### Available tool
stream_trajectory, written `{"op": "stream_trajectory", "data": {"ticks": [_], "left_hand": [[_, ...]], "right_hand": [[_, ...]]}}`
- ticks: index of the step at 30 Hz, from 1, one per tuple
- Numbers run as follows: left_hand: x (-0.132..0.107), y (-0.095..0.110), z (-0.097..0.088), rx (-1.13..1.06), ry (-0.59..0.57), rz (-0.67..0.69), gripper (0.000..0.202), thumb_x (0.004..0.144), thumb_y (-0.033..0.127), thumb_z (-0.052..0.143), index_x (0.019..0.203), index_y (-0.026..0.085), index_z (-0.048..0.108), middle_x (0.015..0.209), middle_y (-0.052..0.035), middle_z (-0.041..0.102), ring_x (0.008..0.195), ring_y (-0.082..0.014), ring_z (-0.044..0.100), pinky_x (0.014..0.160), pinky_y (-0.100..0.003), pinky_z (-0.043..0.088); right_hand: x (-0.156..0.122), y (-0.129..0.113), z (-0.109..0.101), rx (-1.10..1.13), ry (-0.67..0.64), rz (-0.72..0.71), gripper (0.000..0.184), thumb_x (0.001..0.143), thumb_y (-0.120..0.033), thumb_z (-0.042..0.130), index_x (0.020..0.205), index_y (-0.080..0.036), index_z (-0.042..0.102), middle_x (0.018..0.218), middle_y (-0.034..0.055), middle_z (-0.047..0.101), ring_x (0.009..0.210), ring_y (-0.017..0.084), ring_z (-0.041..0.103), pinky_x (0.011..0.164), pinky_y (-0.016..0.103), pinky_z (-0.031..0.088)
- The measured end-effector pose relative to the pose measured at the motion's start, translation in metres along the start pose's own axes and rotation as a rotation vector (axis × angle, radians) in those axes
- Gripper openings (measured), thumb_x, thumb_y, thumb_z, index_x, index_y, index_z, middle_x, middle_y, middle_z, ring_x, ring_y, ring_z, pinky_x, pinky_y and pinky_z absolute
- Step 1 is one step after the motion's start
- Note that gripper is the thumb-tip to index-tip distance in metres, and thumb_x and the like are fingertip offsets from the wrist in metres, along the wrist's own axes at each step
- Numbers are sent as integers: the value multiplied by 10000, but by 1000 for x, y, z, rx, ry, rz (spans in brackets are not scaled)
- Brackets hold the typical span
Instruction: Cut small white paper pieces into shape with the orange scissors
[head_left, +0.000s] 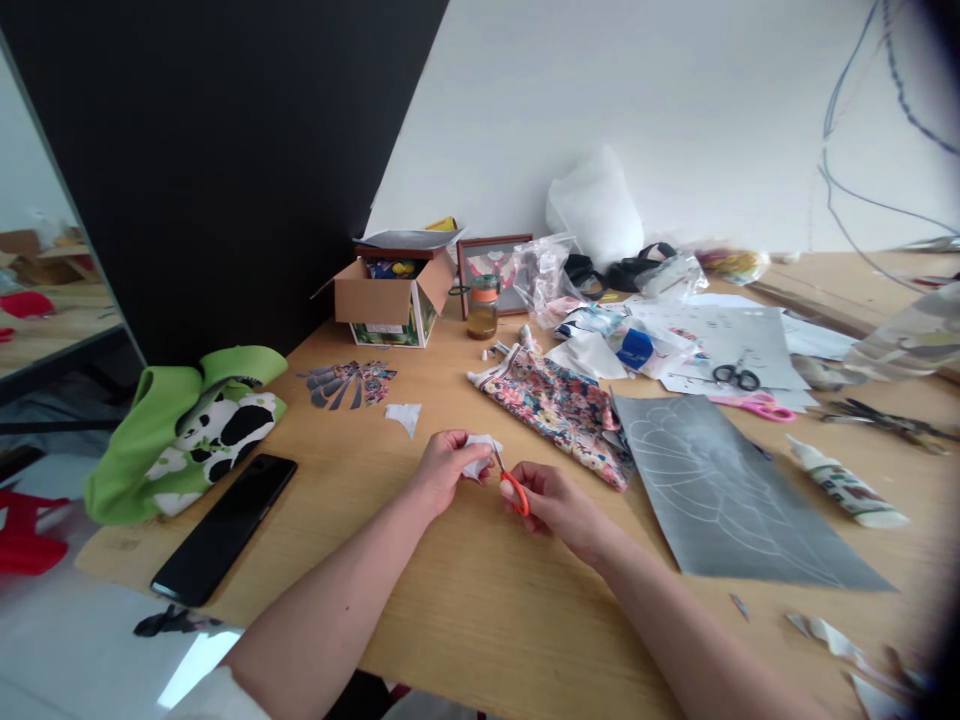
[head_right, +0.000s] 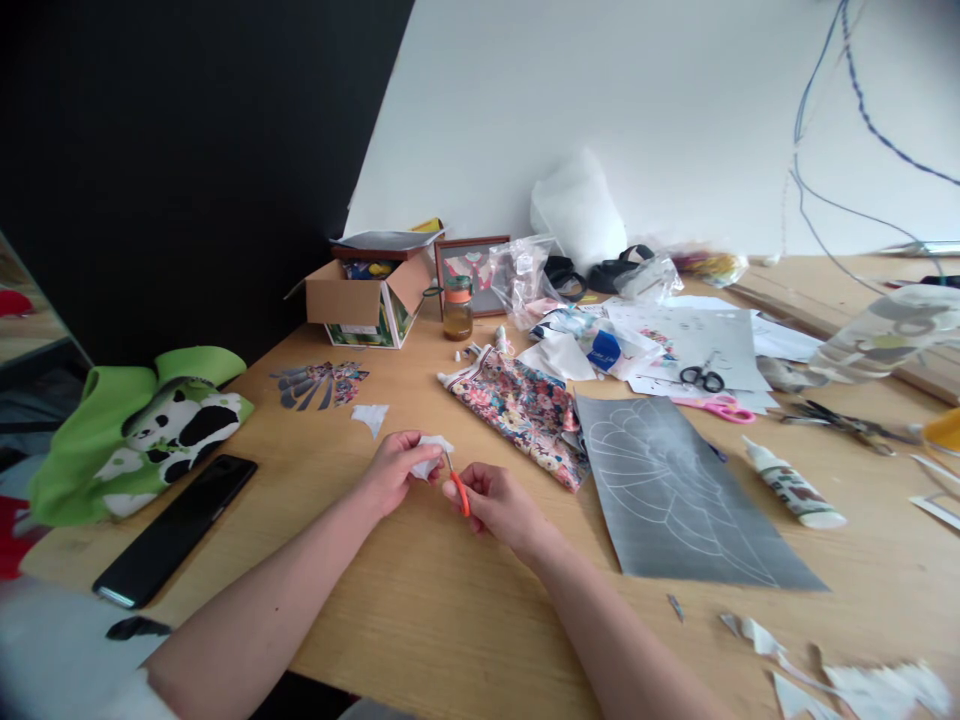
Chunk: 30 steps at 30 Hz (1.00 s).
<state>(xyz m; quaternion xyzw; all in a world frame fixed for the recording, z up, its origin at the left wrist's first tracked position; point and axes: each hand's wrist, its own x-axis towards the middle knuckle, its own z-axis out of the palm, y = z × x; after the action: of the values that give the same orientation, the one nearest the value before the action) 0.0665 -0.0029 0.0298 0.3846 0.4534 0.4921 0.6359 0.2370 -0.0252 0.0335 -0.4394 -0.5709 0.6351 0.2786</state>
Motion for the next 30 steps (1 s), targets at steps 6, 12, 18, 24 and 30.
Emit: {"op": "stream_trajectory", "data": {"ticks": [6,12,18,24,30], "left_hand": [[1,1,0,-10,6,-10,241,558,293,768,647,112,636,546,-27,622,455,-102,527,482,-238,405],[0,2,1,-5,6,-6,237,564,295,767,640,116,632,544,-26,617,454,-106,526,483,-242,402],[-1,2,1,2,-20,3,227,571,296,757,618,117,627,541,-26,614,450,-101,517,487,-240,397],[-1,2,0,12,-28,0,224,581,297,753,615,118,622,540,-27,611,455,-104,518,492,-242,393],[0,0,-1,3,-13,-11,239,570,305,767,630,123,624,554,-25,617,463,-109,525,496,-249,401]], "right_hand": [[0,0,0,-1,3,0,513,647,-641,730,690,-181,505,592,-61,444,462,67,394,427,205,292],[-1,-2,1,-2,2,2,526,639,-660,728,691,-184,507,602,-55,448,468,72,405,436,212,303],[-2,-3,0,11,-12,1,520,650,-642,735,694,-179,502,596,-56,451,461,66,401,433,207,293],[-1,-1,0,7,-15,-11,531,652,-658,725,692,-178,501,598,-56,444,463,69,397,428,210,295],[-1,-1,0,4,-9,-16,533,650,-667,720,683,-183,500,597,-57,438,461,68,389,426,210,280]]}}
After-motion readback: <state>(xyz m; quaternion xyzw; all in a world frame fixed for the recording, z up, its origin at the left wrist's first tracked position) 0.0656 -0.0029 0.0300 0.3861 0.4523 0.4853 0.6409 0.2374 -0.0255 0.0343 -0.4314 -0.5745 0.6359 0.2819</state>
